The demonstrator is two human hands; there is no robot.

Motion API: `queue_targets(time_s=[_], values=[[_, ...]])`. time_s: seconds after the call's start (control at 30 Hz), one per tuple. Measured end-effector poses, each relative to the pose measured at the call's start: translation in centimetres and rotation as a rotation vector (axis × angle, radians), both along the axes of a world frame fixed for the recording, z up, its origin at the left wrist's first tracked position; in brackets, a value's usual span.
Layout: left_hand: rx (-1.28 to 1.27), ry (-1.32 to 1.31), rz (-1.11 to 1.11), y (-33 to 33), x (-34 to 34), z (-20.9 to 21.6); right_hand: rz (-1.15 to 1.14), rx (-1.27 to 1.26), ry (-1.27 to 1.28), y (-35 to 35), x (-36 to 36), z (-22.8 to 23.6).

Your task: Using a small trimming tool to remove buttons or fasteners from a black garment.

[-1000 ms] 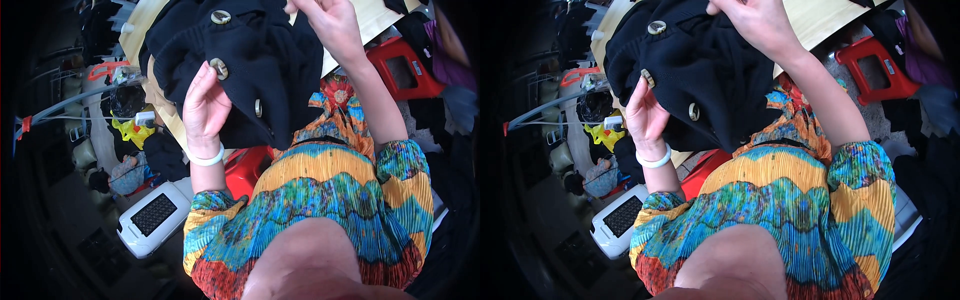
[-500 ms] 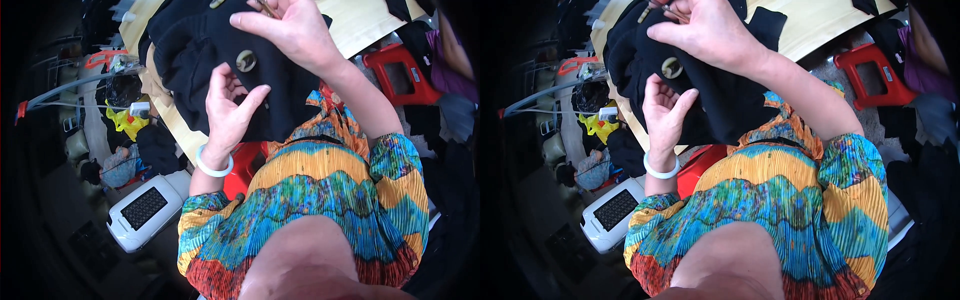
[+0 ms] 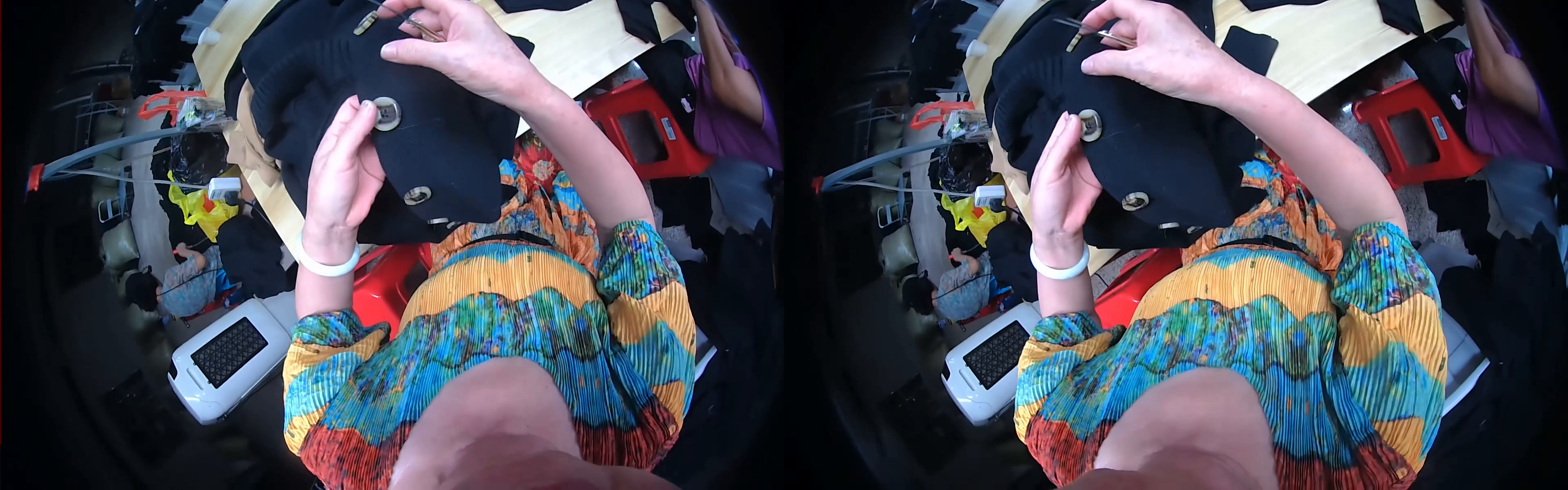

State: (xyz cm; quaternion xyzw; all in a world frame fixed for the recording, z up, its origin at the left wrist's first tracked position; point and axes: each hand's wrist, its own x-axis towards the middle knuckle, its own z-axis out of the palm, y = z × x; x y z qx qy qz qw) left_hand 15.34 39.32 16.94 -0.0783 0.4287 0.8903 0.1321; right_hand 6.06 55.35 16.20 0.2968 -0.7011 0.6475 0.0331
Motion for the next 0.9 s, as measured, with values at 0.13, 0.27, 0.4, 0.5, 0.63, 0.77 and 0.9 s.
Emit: queue_targets(time_s=[0.13,0.27,0.4,0.5,0.63,0.77,0.9], values=[[0.196,-0.172,0.047,-0.5,-1.2,-0.5,-0.127,-0.246,0.108,0.7,1.2,-1.5],[0.252,-0.178,0.106,0.6,-1.5,-1.3,-0.058,-0.048,0.131,0.5,4.9,-2.7],[0.245,-0.17,0.143,1.3,-1.3,-1.6,-0.128,-0.07,0.238,-0.1,4.9,-3.3],[0.035,-0.151,0.042,0.9,-1.4,-1.4,-0.14,-0.013,0.279,0.4,4.6,-3.1],[-0.495,-0.001,-0.257,-1.1,-1.7,-0.4,-0.126,0.03,0.382,1.4,3.9,-2.4],[-0.511,0.026,-0.299,-2.1,-1.3,0.0,-0.159,0.039,0.391,1.9,3.3,-1.3],[0.007,-0.056,-0.118,-2.1,-0.8,-0.3,-0.138,-0.038,0.218,2.8,3.9,-1.5]])
